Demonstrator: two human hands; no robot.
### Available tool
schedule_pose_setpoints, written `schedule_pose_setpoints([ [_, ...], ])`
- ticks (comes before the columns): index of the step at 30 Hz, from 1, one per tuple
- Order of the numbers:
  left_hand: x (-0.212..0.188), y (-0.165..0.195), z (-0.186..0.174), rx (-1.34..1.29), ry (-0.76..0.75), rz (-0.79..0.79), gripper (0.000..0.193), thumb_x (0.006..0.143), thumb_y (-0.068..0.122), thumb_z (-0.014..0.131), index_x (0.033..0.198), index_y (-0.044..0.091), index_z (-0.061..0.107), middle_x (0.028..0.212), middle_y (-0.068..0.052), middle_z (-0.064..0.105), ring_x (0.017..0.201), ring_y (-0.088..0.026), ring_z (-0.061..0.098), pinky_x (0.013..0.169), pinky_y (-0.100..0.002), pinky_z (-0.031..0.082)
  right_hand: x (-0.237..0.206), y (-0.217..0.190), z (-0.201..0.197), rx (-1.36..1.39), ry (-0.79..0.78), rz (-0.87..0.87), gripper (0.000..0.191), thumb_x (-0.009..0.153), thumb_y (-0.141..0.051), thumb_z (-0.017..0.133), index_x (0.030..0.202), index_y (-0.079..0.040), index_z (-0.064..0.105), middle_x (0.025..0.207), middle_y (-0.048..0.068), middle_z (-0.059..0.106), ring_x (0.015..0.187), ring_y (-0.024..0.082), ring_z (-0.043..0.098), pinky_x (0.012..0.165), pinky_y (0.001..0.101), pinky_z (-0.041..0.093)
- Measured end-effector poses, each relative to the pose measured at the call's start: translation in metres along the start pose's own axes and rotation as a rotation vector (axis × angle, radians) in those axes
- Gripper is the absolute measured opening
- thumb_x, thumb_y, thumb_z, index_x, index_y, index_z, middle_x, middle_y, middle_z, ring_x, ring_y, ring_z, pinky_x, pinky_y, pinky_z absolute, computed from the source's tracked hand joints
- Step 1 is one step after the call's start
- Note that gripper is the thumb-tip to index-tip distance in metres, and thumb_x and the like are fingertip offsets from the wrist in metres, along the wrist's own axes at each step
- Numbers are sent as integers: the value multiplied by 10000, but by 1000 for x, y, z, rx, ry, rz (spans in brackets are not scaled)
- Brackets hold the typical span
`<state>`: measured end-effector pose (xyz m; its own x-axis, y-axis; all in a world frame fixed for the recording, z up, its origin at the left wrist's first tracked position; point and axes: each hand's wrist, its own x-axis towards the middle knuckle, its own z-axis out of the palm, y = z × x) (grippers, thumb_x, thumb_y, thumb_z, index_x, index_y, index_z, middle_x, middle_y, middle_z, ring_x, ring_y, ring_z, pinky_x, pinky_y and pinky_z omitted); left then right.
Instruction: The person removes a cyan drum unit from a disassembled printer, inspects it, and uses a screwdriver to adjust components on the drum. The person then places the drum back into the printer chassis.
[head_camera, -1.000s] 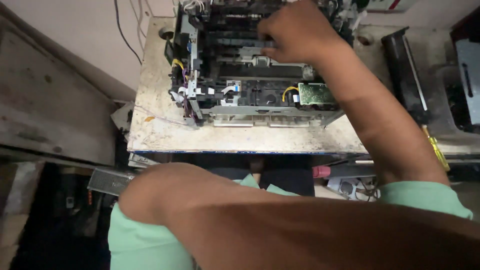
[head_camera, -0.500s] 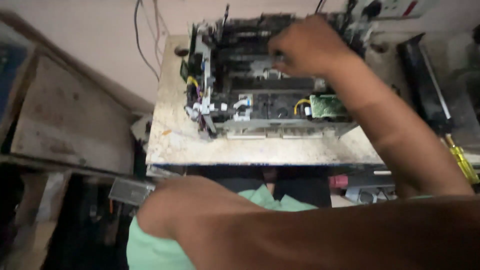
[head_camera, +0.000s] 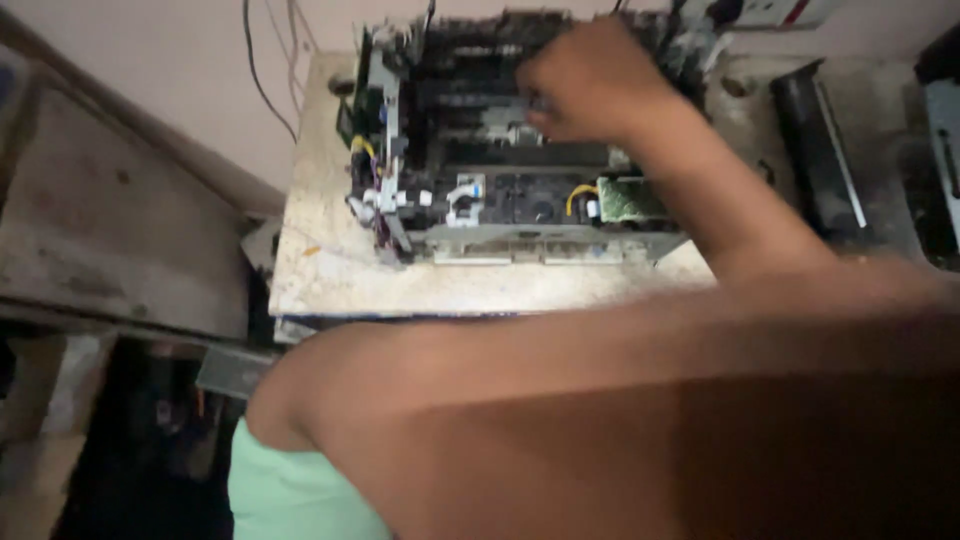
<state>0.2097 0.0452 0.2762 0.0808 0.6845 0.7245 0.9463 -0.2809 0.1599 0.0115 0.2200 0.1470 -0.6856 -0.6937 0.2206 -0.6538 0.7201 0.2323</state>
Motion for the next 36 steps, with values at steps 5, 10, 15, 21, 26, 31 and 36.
schedule_pose_setpoints([
  [5,-41,-46,-38,323,246,-237,227,1117,149,521,1304,45,595,1306,-126,648,1276,-322,611,1119,-385,460,12,-9,-5,-61,-63,36,222,736,-306,760,898,-155,756,746,165,720,711,398,706,641,535,549],
  [10,-117,-123,-19,551,376,-687,341,1056,30,551,1396,1,530,1326,-196,621,1280,-379,586,1125,-443,462,8,-12,-5,-75,-5,-43,212,708,-283,740,770,-80,731,724,158,718,698,379,710,635,502,564],
  [15,-162,-159,10,579,308,-873,516,913,-50,544,1424,-38,472,1381,-288,548,1309,-454,515,1115,-467,422,6,0,6,-109,6,-53,172,725,-275,704,742,-106,726,699,137,713,675,360,709,615,493,557],
  [21,-188,-171,26,427,446,-854,599,933,-107,451,1518,-11,361,1449,-248,564,1384,-397,535,1184,-431,405,1,2,20,-164,15,-111,141,729,-243,681,745,-108,721,744,94,722,650,318,711,572,471,555],
  [26,-198,-178,27,80,744,-900,523,1011,-56,388,1517,74,371,1425,-173,630,1396,-286,581,1207,-387,400,-7,-1,17,-226,50,-115,224,773,-328,718,814,-107,730,832,97,726,714,319,723,609,474,564],
  [31,-200,-178,33,26,868,-917,442,1073,18,380,1508,93,394,1345,-145,668,1281,-249,605,1116,-380,452,-11,2,12,-229,-170,-17,332,806,-419,753,934,-114,731,910,95,721,855,338,722,684,483,572],
  [36,-194,-168,37,340,598,-859,268,1072,95,516,1332,74,577,1241,-112,720,1215,-265,649,1083,-406,488,-18,6,19,-201,-182,-16,213,832,-319,724,921,-126,742,943,79,721,837,323,728,692,478,575],
])
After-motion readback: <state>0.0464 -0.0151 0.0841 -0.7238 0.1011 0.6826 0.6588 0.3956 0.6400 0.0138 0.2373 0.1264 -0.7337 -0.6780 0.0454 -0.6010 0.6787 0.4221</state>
